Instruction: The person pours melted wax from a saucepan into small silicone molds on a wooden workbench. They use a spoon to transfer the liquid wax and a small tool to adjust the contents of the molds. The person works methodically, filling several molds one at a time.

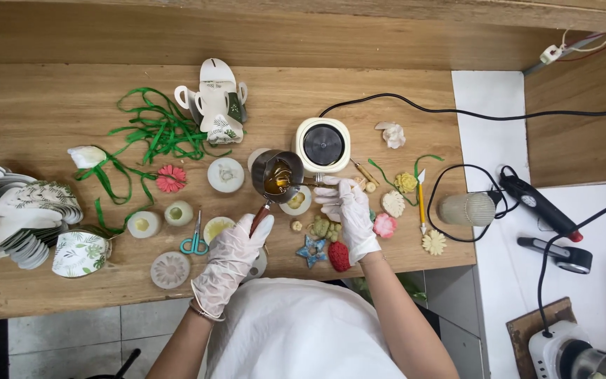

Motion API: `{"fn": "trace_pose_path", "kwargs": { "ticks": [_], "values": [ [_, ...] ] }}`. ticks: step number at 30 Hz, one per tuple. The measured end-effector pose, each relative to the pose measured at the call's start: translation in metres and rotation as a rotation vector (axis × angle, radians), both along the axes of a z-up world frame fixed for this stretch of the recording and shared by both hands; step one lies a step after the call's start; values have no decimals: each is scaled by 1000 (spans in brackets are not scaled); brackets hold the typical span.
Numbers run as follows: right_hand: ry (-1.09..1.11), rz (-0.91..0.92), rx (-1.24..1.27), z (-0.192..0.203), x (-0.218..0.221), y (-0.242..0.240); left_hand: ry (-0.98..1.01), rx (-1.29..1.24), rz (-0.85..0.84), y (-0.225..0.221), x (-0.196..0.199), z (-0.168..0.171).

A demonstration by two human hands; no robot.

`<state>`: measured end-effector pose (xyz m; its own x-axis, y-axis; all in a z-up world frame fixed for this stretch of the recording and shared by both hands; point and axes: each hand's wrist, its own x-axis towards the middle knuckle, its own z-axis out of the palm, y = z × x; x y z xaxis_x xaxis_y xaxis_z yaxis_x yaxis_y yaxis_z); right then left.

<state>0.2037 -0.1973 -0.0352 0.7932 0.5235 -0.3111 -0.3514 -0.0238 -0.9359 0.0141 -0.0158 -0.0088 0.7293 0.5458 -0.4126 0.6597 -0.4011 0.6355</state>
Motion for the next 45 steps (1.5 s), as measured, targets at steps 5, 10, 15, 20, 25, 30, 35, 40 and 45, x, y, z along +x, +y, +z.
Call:
{"fn": "trace_pose_path", "kwargs": {
  "ticks": [5, 10, 15, 20, 25, 30, 35, 40, 45],
  "values": [
    [154, -44, 121, 6, 3, -10, 11, -19, 28, 0, -3, -2],
    [207, -100, 210, 2, -2, -29, 8, -49, 90, 5, -10, -3],
    [158, -39, 162, -30, -1, -35, -8, -17, 132, 14, -17, -1],
    [184, -138, 79, -39, -10, -29, -18, 2, 149, 14, -18, 8],
    [197, -201, 95, -33, -19, -37, 28, -10, 97, 13, -18, 5],
    [158, -174, 271, 27, -42, -18, -81, -34, 20, 16, -21, -2],
    [26, -184, 123, 20, -57, 1, -36, -53, -55, 24, -17, -1],
    [-2, -217, 44, 12, -74, 10, -1, -18, -151, 31, -15, -5],
    [116, -287, 133, 16, -74, 14, -57, -8, -145, 36, -11, -9]
  ]
}}
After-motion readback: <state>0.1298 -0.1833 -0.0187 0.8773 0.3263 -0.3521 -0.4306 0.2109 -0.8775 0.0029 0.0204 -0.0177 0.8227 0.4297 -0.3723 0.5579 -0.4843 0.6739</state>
